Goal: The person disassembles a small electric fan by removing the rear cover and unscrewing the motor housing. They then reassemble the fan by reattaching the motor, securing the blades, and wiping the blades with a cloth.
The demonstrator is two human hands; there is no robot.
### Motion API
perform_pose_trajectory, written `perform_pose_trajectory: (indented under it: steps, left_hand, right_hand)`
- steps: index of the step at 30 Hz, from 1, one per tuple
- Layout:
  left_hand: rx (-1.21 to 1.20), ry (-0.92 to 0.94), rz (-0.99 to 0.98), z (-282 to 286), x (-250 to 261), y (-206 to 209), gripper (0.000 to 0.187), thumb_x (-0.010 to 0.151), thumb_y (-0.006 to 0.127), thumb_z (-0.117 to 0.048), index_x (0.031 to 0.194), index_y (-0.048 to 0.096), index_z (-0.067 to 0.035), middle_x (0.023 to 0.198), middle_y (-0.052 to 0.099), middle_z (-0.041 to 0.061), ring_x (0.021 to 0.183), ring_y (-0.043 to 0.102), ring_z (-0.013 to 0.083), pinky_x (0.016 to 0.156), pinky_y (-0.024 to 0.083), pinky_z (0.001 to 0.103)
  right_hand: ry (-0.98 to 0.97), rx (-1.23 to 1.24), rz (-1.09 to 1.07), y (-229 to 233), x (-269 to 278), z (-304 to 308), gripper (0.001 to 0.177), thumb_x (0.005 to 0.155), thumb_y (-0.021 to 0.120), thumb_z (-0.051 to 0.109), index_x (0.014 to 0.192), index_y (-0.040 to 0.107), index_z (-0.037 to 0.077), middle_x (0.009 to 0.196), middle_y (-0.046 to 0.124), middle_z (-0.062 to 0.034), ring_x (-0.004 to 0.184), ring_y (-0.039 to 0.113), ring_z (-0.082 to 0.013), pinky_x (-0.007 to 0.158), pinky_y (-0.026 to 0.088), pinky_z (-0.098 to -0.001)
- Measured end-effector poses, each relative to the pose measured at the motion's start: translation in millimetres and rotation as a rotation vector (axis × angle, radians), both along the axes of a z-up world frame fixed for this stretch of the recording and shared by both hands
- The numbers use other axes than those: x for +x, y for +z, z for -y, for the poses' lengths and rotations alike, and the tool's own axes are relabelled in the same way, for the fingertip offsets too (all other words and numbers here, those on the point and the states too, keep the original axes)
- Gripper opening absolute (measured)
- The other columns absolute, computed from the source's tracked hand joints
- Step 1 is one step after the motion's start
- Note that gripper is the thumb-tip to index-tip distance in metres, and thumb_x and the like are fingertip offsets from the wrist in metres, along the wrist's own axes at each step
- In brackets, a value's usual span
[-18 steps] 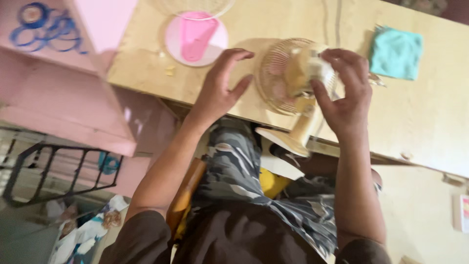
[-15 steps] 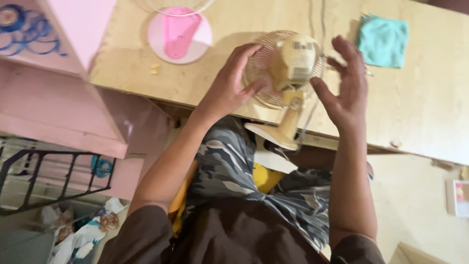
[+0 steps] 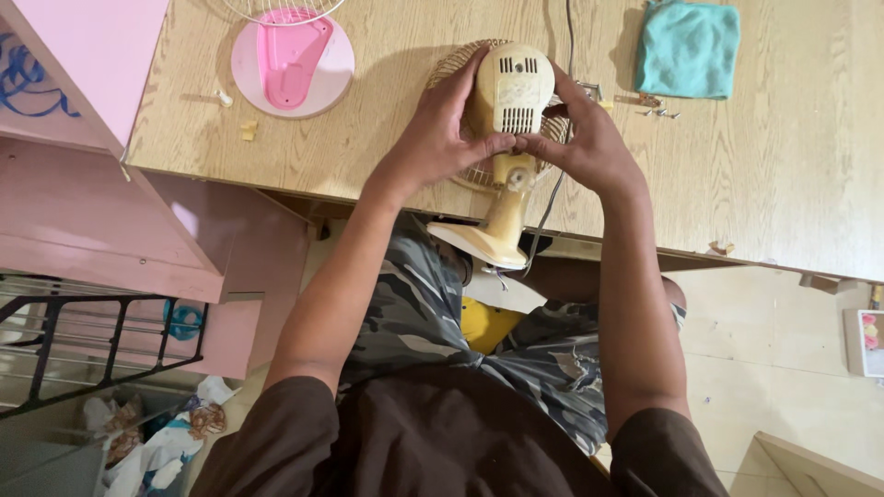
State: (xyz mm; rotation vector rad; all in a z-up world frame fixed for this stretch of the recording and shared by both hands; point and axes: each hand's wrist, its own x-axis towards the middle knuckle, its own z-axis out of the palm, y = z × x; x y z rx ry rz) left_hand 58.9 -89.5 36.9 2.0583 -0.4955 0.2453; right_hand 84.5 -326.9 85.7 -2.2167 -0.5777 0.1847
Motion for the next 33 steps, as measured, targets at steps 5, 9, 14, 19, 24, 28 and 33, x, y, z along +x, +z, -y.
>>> perform_pose_trajectory:
  steps: [5,9,14,19,24,28,33]
  left_hand:
    - [-0.001,0.013,0.020,-1,4,-3,0.116,0.081,0.076,-0.074,0.165,0.025,-0.012,0.159,0.051,0.021,0.150,0.052,0.0345,0.127,0.043,0.047]
    - [-0.003,0.027,0.049,-2,7,-13,0.116,0.082,0.073,-0.075,0.166,0.024,-0.013,0.165,0.045,0.023,0.153,0.045,0.0368,0.128,0.038,0.050]
    - [0.085,0.063,0.106,-4,11,-14,0.113,0.084,0.072,-0.076,0.165,0.026,-0.013,0.165,0.042,0.024,0.153,0.042,0.0385,0.126,0.036,0.053]
    - [-0.142,-0.033,0.039,-2,7,-6,0.108,0.087,0.075,-0.071,0.165,0.030,-0.012,0.165,0.046,0.022,0.156,0.044,0.0357,0.131,0.038,0.051]
    - [-0.231,-0.036,0.022,-1,13,0,0.103,0.088,0.078,-0.068,0.163,0.035,-0.011,0.161,0.053,0.020,0.153,0.051,0.0334,0.130,0.042,0.049]
    - [-0.280,-0.011,-0.031,2,19,-3,0.105,0.085,0.078,-0.070,0.162,0.037,-0.011,0.158,0.056,0.018,0.149,0.055,0.0317,0.127,0.046,0.047]
    - [-0.269,-0.014,0.045,1,30,-7,0.107,0.087,0.079,-0.068,0.164,0.033,-0.011,0.162,0.052,0.020,0.153,0.049,0.0339,0.128,0.041,0.048]
  right_hand:
    - [0.023,0.095,0.063,-5,0,0,0.106,0.077,0.085,0.046,0.164,0.034,0.011,0.154,0.058,-0.0142,0.124,0.067,-0.0269,0.107,0.056,-0.0426]
    - [0.000,0.091,0.087,-8,-1,0,0.111,0.073,0.080,0.055,0.164,0.034,0.012,0.156,0.055,-0.0149,0.128,0.066,-0.0276,0.108,0.055,-0.0438]
    - [0.063,0.198,0.142,-10,-1,1,0.106,0.081,0.083,0.051,0.167,0.035,0.011,0.159,0.056,-0.0165,0.138,0.062,-0.0300,0.114,0.055,-0.0446]
    - [0.016,0.259,0.085,-6,-5,1,0.099,0.086,0.082,0.056,0.162,0.039,0.008,0.143,0.066,-0.0163,0.128,0.068,-0.0274,0.109,0.057,-0.0425]
    - [0.011,0.200,0.211,-1,-7,-4,0.096,0.096,0.072,0.066,0.164,0.037,0.009,0.145,0.067,-0.0172,0.135,0.067,-0.0287,0.103,0.058,-0.0428]
    - [-0.010,0.219,0.166,3,-3,-10,0.094,0.096,0.071,0.065,0.166,0.035,0.013,0.143,0.068,-0.0175,0.130,0.070,-0.0290,0.102,0.061,-0.0435]
    - [-0.021,0.275,0.080,5,2,-10,0.097,0.093,0.071,0.067,0.164,0.030,0.015,0.149,0.062,-0.0184,0.125,0.070,-0.0308,0.097,0.065,-0.0454]
